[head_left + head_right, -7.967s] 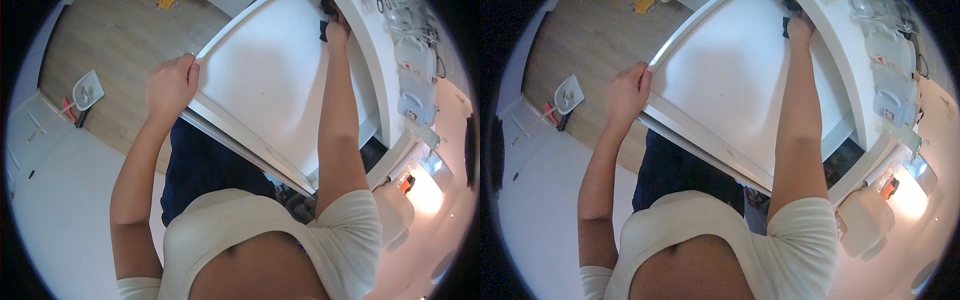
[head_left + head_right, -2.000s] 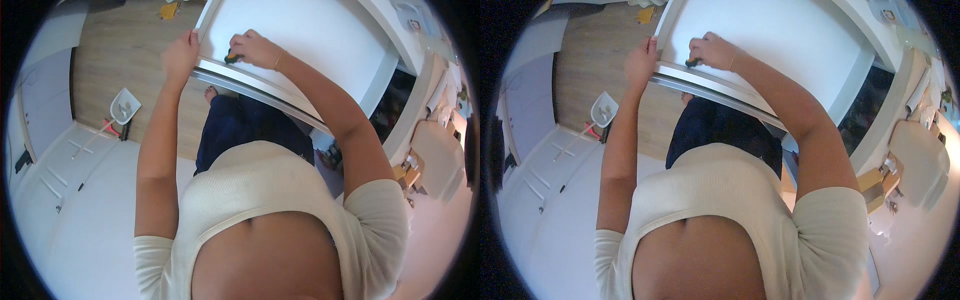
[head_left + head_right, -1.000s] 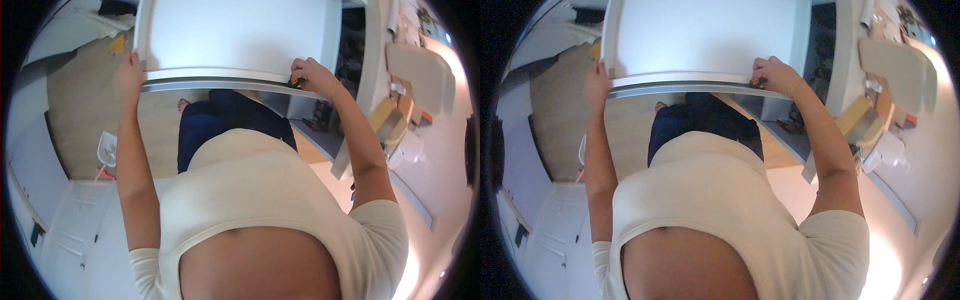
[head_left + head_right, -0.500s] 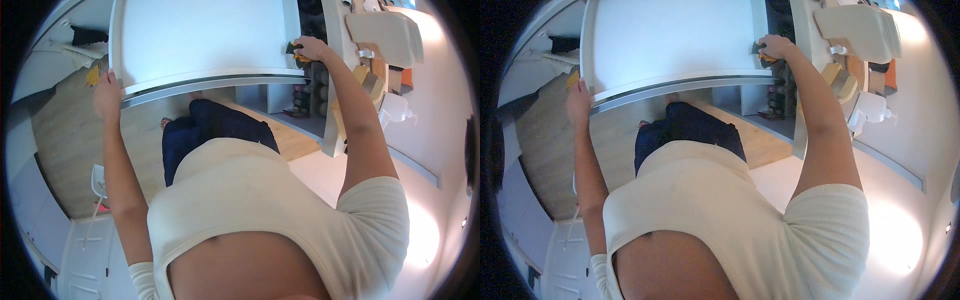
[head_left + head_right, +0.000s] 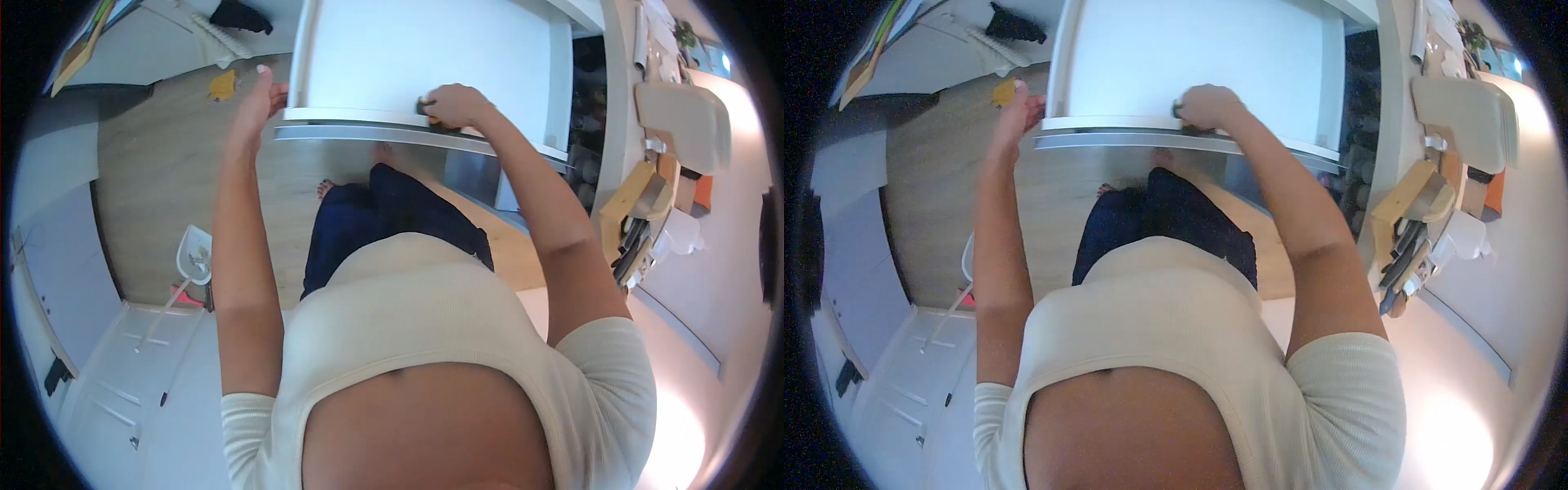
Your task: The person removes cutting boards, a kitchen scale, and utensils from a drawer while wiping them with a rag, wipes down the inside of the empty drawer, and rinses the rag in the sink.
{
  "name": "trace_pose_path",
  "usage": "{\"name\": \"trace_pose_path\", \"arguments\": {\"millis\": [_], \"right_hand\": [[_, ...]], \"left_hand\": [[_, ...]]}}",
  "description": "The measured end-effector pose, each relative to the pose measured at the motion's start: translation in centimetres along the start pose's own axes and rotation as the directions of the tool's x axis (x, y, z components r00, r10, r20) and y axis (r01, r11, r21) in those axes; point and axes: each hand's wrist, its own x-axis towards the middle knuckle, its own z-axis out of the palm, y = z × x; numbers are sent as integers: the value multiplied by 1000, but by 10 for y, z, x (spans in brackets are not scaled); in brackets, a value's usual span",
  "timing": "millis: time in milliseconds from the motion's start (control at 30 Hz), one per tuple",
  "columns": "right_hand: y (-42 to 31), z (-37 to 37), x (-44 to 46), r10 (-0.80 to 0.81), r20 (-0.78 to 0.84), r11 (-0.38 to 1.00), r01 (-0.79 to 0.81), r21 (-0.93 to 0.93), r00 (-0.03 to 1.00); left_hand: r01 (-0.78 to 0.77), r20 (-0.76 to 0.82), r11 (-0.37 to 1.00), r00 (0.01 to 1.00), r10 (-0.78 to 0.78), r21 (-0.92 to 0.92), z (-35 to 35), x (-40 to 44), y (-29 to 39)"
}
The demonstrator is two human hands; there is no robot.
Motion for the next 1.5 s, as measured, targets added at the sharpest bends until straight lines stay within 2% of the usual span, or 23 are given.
{"name": "trace_pose_path", "arguments": {"millis": [67, 200, 300, 367, 433, 467, 533, 633, 700, 800, 900, 933, 1000, 1067, 1133, 1167, 1200, 1300, 1333, 1400, 1433, 1467, 1500], "right_hand": [[-45, -9, 21, -29, -81, 989, 40, 139, 996], [-130, -26, 41, -180, -293, 938, 254, 236, 939], [-145, -37, 49, -216, -315, 895, 317, 315, 924], [-111, -31, 69, -171, -388, 614, 406, 677, 906], [-62, -27, 92, 53, -608, 821, 312, 478, 793], [-37, -22, 101, 93, -666, 880, 252, 403, 740], [-25, -17, 115, 126, -722, 922, 188, 338, 680], [-34, -20, 134, 232, -657, 884, 126, 450, 717], [-65, -23, 132, -244, -623, 947, 321, 13, 744], [-81, 8, 123, -569, -603, 777, 607, -169, 560], [-54, 17, 103, -706, -471, 613, 789, -33, 529], [-40, 16, 97, -707, -474, 608, 793, -30, 525], [-8, 8, 84, -750, -262, 629, 777, 0, 607], [17, -10, 74, -680, -96, 731, 662, -167, 727], [36, -40, 65, -472, 140, 782, 487, -389, 870], [53, -43, 73, -234, 146, 919, 268, -289, 961], [71, -52, 73, -307, 114, 937, 321, -139, 945], [64, -100, 41, -86, 6, 904, 76, 421, 996], [61, -103, 39, -83, 10, 908, 71, 413, 997], [63, -110, 40, -29, 98, 710, -49, 702, 995], [59, -109, 44, -97, 85, 653, -1, 757, 992], [46, -95, 46, -54, -2, 257, 16, 966, 999], [15, -103, 45, -86, 33, 50, -29, 998, 996]], "left_hand": [[54, 203, 992, 979, -30, -113, -10, 13, -14], [49, 330, 992, 944, -8, -115, -16, 5, -13], [55, 249, 984, 968, -11, -169, -15, 3, -20], [81, 182, 979, 982, -47, -185, -13, -11, -13], [-80, 225, 996, 971, 86, -35, -11, -6, -24], [-10, 147, 1000, 989, 11, -7, -6, -23, -5], [-36, 149, 999, 988, 39, -25, -3, -18, -15], [-95, 133, 994, 986, 101, -47, -1, -8, -31], [-113, 113, 992, 987, 118, -47, -1, -5, -37], [-77, 142, 993, 986, 90, -90, 0, -5, -31], [-62, 150, 996, 986, 71, -66, -1, -12, -28], [-43, 152, 998, 987, 50, -48, -2, -13, -28], [-23, 151, 999, 988, 27, -32, -4, -13, -32], [-124, 46, 982, 990, 131, -143, -11, -12, -48], [-68, -4, 985, 998, 68, -156, -29, -24, -58], [-18, -56, 985, 998, 9, -171, -40, -32, -64], [10, -88, 992, 996, -21, -129, -54, -41, -77], [168, -191, 976, 963, -192, -136, -103, -73, -135], [225, -222, 967, 943, -247, -118, -121, -87, -160], [329, -274, 936, 895, -352, -127, -156, -123, -229], [369, -306, 916, 863, -401, -159, -176, -144, -274], [363, -270, 902, 867, -419, -233, -198, -168, -347], [356, -241, 884, 869, -433, -304, -222, -193, -395]]}}
